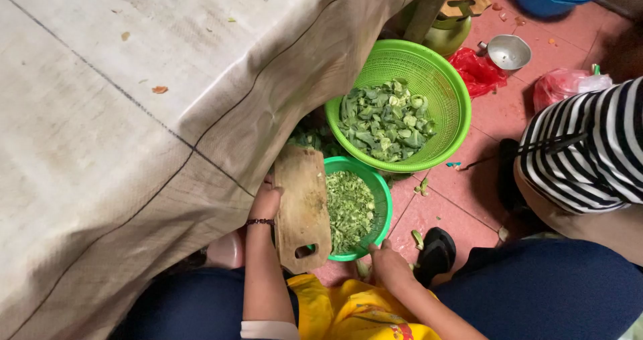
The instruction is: Chopping green leafy vegetables on a wooden cutting board while sitting in a kitchen area.
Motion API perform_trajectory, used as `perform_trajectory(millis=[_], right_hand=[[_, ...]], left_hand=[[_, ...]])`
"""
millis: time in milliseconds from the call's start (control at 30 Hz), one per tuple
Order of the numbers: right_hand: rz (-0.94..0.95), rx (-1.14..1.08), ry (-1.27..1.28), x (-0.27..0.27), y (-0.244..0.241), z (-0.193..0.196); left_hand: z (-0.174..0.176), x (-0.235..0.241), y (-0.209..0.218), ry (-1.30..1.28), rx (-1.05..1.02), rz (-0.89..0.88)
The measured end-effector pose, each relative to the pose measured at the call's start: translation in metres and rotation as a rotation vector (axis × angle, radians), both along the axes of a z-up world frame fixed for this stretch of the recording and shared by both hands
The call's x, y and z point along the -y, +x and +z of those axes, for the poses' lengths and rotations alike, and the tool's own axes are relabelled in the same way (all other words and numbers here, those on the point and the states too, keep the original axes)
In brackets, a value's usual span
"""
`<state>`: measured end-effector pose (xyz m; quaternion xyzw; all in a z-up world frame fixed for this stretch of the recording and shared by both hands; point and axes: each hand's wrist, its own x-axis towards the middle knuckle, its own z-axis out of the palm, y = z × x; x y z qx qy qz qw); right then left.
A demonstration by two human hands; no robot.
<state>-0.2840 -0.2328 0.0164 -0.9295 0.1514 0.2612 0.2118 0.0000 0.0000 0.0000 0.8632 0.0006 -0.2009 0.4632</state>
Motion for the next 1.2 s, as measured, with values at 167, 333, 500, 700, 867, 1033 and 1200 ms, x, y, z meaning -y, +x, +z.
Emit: perform_trajectory(millis=[167,333,500,700,867,1033,1200], right_hand=[[-0.116,-0.097,-0.090,0.018,0.004,0.010],[-0.194,-0.144,-0.117,0.029,0.006,0.032],[-0.222,-0.072,-0.057,0.037,0.011,0.090],[-0.076,-0.006,0.017,0.073,0.002,0.149],[0.216,-0.052,0.026,0.116,0.005,0.161],[0.326,-0.009,0.100,0.127,0.030,0.135],[0.383,-0.279,-0.056,0.105,0.061,0.118]], left_hand=[[-0.010,-0.003,0.001,-0.001,-0.041,0.018],[-0.060,-0.003,0.014,0.052,-0.067,0.014],[-0.150,0.010,-0.001,0.061,-0.206,0.139],[-0.113,0.026,-0.017,0.278,-0.262,0.207],[-0.115,0.029,-0.013,0.437,-0.140,0.099],[-0.133,0.033,-0.012,0.479,-0.194,0.030],[-0.047,0.102,-0.005,0.272,0.608,0.080]])
